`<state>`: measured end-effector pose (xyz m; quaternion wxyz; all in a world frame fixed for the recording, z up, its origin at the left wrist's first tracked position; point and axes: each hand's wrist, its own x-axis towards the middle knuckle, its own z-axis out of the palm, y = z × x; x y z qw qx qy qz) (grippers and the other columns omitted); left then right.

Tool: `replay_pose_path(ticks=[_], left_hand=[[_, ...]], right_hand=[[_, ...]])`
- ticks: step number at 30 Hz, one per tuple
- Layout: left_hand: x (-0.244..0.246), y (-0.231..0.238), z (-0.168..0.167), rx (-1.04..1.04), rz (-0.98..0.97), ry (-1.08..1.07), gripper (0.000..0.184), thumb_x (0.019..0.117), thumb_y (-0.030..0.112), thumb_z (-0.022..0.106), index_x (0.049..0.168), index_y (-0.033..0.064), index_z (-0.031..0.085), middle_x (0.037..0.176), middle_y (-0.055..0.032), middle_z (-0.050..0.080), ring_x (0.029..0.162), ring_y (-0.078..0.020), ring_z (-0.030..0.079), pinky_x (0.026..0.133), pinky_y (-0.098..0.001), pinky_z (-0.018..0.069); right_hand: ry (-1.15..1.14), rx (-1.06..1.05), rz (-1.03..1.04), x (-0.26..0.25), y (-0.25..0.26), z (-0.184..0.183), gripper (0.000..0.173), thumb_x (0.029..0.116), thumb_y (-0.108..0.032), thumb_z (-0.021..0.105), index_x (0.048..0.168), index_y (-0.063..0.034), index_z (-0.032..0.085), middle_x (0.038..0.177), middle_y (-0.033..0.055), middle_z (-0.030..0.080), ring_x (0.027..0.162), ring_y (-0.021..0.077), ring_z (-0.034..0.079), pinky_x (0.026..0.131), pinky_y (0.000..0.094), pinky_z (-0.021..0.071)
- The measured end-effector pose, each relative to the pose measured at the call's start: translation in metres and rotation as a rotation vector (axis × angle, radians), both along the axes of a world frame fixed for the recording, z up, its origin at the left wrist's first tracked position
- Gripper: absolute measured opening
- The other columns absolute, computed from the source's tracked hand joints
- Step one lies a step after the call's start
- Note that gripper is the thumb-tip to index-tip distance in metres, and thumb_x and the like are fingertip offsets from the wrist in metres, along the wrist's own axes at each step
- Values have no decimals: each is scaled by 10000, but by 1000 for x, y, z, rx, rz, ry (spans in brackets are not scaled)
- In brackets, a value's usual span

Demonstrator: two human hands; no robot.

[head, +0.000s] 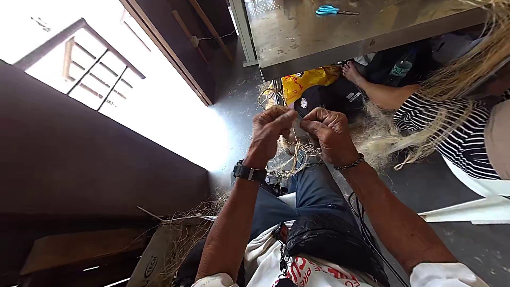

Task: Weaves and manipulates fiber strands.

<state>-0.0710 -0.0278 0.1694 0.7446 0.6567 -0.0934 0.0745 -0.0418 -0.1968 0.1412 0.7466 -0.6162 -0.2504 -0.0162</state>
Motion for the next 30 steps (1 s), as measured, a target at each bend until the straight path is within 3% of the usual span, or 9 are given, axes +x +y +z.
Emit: replay_pose_path(ticks=[3, 7, 9, 11, 14, 19, 21, 23, 30], left_hand=[[11, 26, 16, -115, 143, -64, 151, 1028, 133, 538, 941, 150, 661, 720, 69, 597, 590, -27, 537, 577, -191, 487], [16, 77, 37, -514, 564, -106, 189, 1090, 179, 394, 1040, 191, 576, 679, 87, 538, 564, -41, 546, 602, -214, 538], [8, 85, 26, -494, 633, -39, 202, 1103, 235, 339, 1092, 224, 541, 711, 108, 512, 579, -24, 525, 616, -198, 519], [-1, 78, 3, -346, 557, 50, 182, 1079, 205, 403, 1096, 223, 584, 714, 126, 522, 579, -2, 516, 606, -174, 501], [-10, 53, -24, -89, 251, 179, 143, 1042, 211, 532, 1015, 183, 670, 680, 104, 545, 559, -11, 506, 564, -197, 495], [-11, 10, -15, -37, -110, 63, 273, 968, 157, 642, 1228, 85, 682, 817, 16, 634, 588, -46, 525, 548, -205, 484], [-12, 3, -4, -47, -116, 21, 301, 988, 170, 621, 1282, 117, 660, 821, 12, 626, 553, -34, 486, 505, -181, 445], [-9, 2, 3, -91, -95, -25, 256, 1006, 161, 596, 1251, 120, 660, 779, 15, 589, 524, -31, 452, 484, -173, 421], [-1, 3, 11, -168, 62, -42, 149, 1014, 111, 595, 1124, 104, 695, 802, 11, 618, 568, -42, 515, 543, -186, 482]], right_hand=[[48, 24, 18, 1, -7, -2, 106, 964, -44, 622, 883, -49, 690, 605, -1, 533, 417, 40, 376, 381, 182, 325], [214, 257, 59, 2, -15, 0, 142, 1002, -62, 554, 907, -85, 658, 574, -39, 460, 388, 5, 303, 356, 153, 286], [255, 339, 66, 5, -17, 4, 158, 1020, -83, 537, 913, -95, 653, 546, -53, 404, 386, 8, 289, 361, 159, 292], [269, 359, 75, 7, -17, 7, 165, 1035, -102, 523, 923, -95, 643, 542, -51, 392, 382, 15, 310, 359, 165, 319], [273, 344, 93, 5, -14, 9, 161, 1042, -109, 521, 940, -88, 644, 577, -34, 428, 392, 19, 327, 358, 161, 324], [216, 304, 117, -1, -7, 10, 154, 1038, -92, 524, 934, -88, 639, 580, -35, 430, 396, 9, 315, 357, 150, 301], [187, 277, 127, -1, -5, 9, 151, 1029, -81, 526, 933, -83, 642, 585, -30, 440, 401, 17, 329, 362, 155, 312], [166, 254, 139, -2, -5, 9, 142, 1024, -79, 536, 932, -76, 644, 582, -22, 446, 404, 25, 342, 367, 163, 323], [-29, 108, 11, -4, 0, 6, 110, 1015, -82, 573, 939, -62, 650, 589, 7, 498, 400, 56, 395, 357, 185, 352]])
